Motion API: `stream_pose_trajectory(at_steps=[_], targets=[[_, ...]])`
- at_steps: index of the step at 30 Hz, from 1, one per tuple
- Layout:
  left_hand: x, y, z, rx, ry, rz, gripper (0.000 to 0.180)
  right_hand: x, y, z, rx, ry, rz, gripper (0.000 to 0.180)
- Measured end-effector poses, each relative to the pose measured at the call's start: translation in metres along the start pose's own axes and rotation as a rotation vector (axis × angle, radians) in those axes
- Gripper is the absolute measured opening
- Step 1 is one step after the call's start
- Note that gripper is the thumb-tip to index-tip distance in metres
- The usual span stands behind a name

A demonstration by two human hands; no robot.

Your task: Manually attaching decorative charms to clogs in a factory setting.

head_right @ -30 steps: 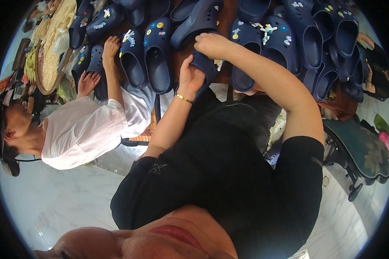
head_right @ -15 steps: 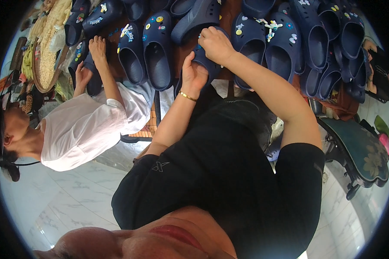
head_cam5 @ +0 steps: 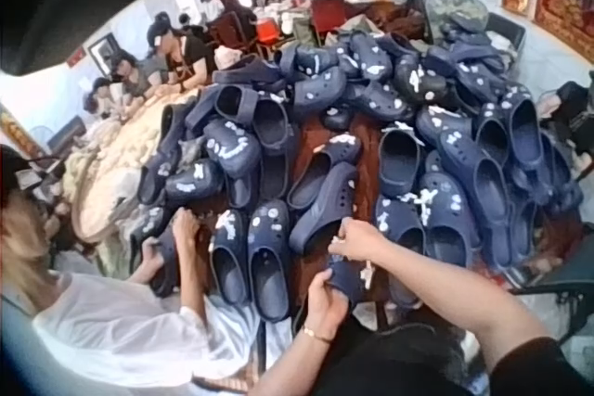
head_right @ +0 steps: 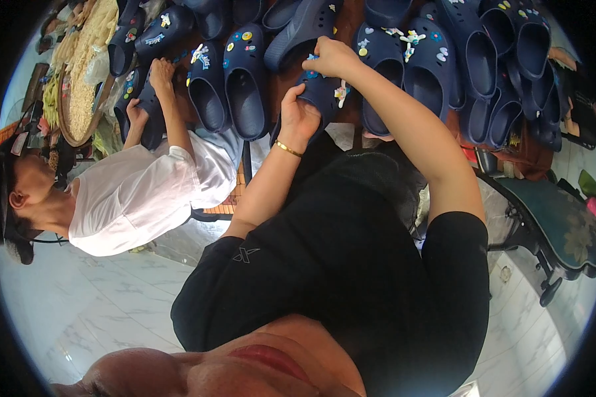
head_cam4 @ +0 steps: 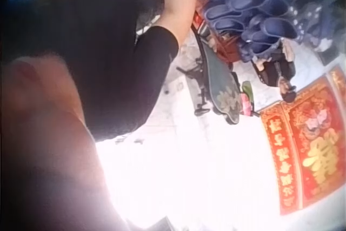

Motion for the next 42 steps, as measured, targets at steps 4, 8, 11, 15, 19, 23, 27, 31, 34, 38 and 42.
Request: stream_pose_trajectory(at_steps=[4,8,11,15,19,23,27,31,34,38,42], targets=[[-0.002,0.0,-0.005,-0.008,-0.001,-0.002,0.046,0.001,0.008,0.023,0.29,-0.166,0.1,0.034],[-0.001,0.004,-0.007,-0.021,-0.02,-0.015,0.042,0.0,0.016,0.034,0.454,-0.259,0.157,0.038],[-0.004,0.005,-0.014,-0.019,0.012,0.018,0.042,0.002,0.018,0.039,0.49,-0.349,0.206,0.042],[-0.003,0.006,-0.018,0.005,0.08,0.019,0.047,0.007,0.02,0.029,0.47,-0.466,0.226,0.043],[-0.003,-0.005,-0.001,0.08,0.093,-0.035,0.049,-0.027,0.027,0.04,0.544,-0.151,0.084,0.036],[-0.015,-0.033,-0.014,-0.034,0.354,-0.067,0.05,-0.088,0.056,-0.018,-0.219,0.659,0.382,0.034],[-0.036,-0.044,-0.031,-0.16,0.617,-0.001,0.041,-0.108,0.091,-0.016,-0.32,0.746,0.518,0.033],[-0.065,-0.064,-0.014,-0.286,1.203,0.125,0.031,-0.105,0.103,-0.004,-0.188,0.611,0.661,0.037],[-0.104,-0.07,0.038,-0.204,1.519,0.74,0.025,-0.099,0.105,-0.012,-0.208,0.54,0.66,0.034],[-0.101,-0.045,0.11,0.042,1.959,1.309,0.037,-0.106,0.114,-0.017,-0.127,0.527,0.633,0.027],[-0.091,0.019,0.116,0.069,2.298,1.284,0.066,-0.087,0.103,-0.003,-0.083,0.778,0.65,0.023]])
Point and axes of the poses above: each hand's wrist, its own y-axis towards the middle knuckle, its own z-axis out of the palm, x = y × z, the point moved 9 cm from there along y, towards the middle knuckle, and after that the axes turned 8 degrees about -y, right-handed, at the moved point
